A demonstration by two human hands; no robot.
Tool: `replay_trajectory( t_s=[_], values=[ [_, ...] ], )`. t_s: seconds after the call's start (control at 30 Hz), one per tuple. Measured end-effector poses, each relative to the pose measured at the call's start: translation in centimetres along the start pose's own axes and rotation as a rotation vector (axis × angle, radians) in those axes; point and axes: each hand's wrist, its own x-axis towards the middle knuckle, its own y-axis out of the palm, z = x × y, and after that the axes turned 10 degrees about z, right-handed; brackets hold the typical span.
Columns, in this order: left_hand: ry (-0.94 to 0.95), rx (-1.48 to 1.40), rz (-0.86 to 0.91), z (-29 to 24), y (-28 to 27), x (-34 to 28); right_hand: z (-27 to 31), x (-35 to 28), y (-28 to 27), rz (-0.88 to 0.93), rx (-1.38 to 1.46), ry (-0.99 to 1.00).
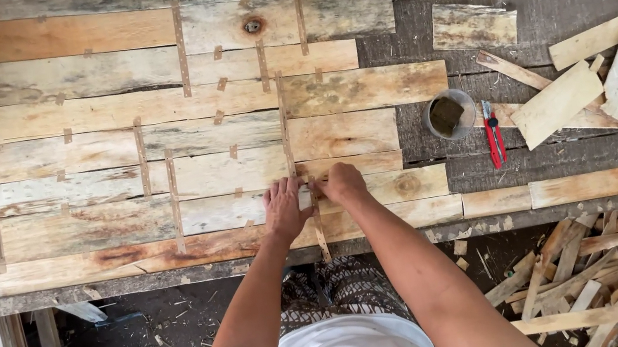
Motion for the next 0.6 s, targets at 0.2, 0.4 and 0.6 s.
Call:
replay_trajectory(
  t_s=[0.2,0.4,0.6],
  values=[
    [-0.013,-0.016,0.033,-0.6,-1.1,-0.3,1.0,-0.3,-0.3,-0.003,-0.027,0.085],
    [-0.011,-0.006,0.016,-0.5,-0.7,-0.2,1.1,-0.6,-0.7,-0.018,-0.089,0.065],
    [0.017,-0.04,-0.058,-0.5,-0.3,-0.6,1.0,0.0,-0.3,-0.057,-0.075,0.085]
  ],
)
